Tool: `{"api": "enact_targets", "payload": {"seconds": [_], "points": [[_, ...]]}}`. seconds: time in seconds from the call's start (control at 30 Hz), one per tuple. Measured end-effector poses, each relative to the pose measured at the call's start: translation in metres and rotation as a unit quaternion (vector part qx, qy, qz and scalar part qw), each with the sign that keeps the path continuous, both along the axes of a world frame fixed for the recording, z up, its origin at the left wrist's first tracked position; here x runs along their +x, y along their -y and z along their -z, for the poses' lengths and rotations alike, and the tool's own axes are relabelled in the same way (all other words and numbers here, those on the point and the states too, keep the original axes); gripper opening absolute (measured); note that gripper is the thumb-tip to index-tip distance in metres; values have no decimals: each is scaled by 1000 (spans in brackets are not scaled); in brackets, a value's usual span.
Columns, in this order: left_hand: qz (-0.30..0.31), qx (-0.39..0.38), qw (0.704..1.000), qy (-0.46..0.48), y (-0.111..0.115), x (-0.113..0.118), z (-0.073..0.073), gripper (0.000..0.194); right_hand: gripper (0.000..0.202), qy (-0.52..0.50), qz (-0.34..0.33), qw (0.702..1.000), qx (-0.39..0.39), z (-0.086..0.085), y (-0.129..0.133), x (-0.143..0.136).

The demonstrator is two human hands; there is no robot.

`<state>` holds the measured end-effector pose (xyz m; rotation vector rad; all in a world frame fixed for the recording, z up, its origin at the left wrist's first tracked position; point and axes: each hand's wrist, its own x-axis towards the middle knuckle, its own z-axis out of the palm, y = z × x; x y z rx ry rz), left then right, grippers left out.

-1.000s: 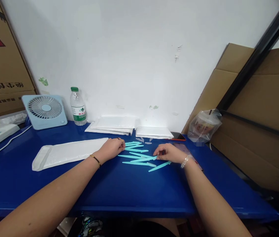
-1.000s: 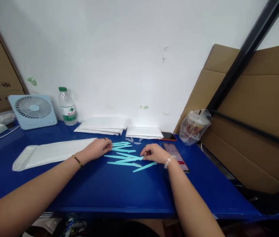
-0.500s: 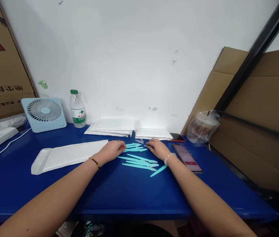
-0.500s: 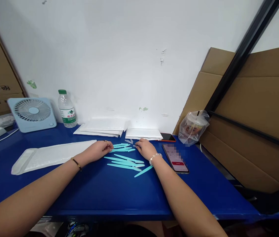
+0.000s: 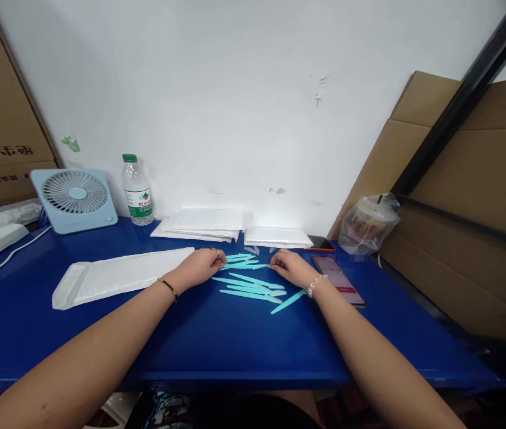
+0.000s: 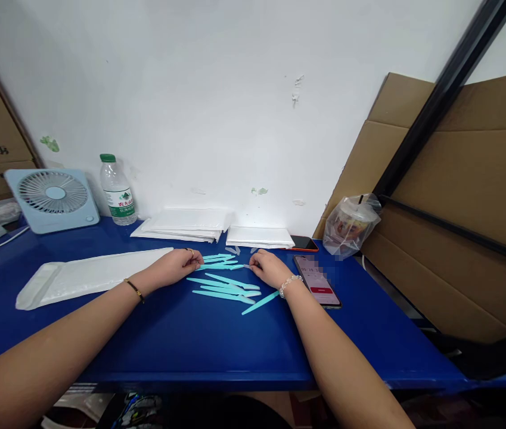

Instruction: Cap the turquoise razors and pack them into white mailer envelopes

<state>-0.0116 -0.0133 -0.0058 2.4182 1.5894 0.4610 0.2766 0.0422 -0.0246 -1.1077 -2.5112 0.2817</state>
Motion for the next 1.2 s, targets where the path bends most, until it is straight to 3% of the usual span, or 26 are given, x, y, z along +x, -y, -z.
{"api": "enact_targets", "payload": {"seconds": [0.4,0.87,1.2], "points": [[13,7,1000,-8,1,2,-2,25,15,10,-42,999,-3,-5,7,-1],[32,20,999,1,1,3,-1,25,15,-7,-38,999,-9,-3,11,-7],[72,3,997,18,2,11,6,26,12,-30,-60,996,-59,-8,18,-7]]}}
